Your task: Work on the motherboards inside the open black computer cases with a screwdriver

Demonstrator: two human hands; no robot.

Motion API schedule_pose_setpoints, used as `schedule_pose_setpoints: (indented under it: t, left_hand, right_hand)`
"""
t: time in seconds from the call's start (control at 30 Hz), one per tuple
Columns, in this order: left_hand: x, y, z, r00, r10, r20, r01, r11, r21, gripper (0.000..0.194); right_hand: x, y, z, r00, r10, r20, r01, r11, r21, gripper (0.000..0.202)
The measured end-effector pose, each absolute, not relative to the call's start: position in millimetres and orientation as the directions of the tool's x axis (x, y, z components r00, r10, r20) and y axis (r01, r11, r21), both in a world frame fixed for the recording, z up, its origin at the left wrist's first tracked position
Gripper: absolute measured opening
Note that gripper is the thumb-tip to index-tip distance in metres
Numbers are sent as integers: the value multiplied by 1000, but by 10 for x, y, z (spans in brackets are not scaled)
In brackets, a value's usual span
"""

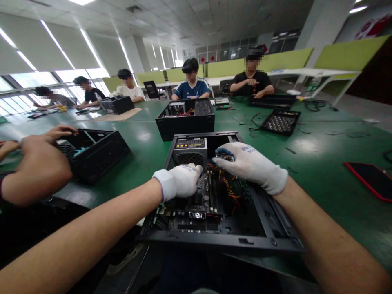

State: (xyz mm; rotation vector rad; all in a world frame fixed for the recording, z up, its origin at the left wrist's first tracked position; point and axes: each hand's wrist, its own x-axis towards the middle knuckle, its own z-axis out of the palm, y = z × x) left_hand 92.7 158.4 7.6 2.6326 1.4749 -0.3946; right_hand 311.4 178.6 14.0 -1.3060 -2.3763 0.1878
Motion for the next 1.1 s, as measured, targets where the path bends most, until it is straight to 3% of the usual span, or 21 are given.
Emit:
schedule_pose_setpoints:
  t: [0.17,0.4,0.53,0.8,1.1]
  left_hand:
    - [1111,2086,-225,477,729,-491,801,-591,-99,59]
    - [1052,2245,-534,488,725,-486,787,-606,-114,71]
    - [1059,2201,-516,456,745,-488,800,-583,-143,72]
    - [1131,2222,-450,450,737,-504,790,-592,-161,56]
    - [1132,2341,-452,477,729,-491,785,-604,-135,65]
  right_hand:
    - [3155,1789,110,-462,822,333,752,562,-345,43]
    - [3159,1766,97,-482,813,326,753,575,-321,42]
    - [3157,1760,100,-494,808,320,757,581,-299,43]
    - [3161,1766,80,-512,794,328,758,597,-263,46]
    - [3173,1758,82,-511,788,342,747,604,-276,42]
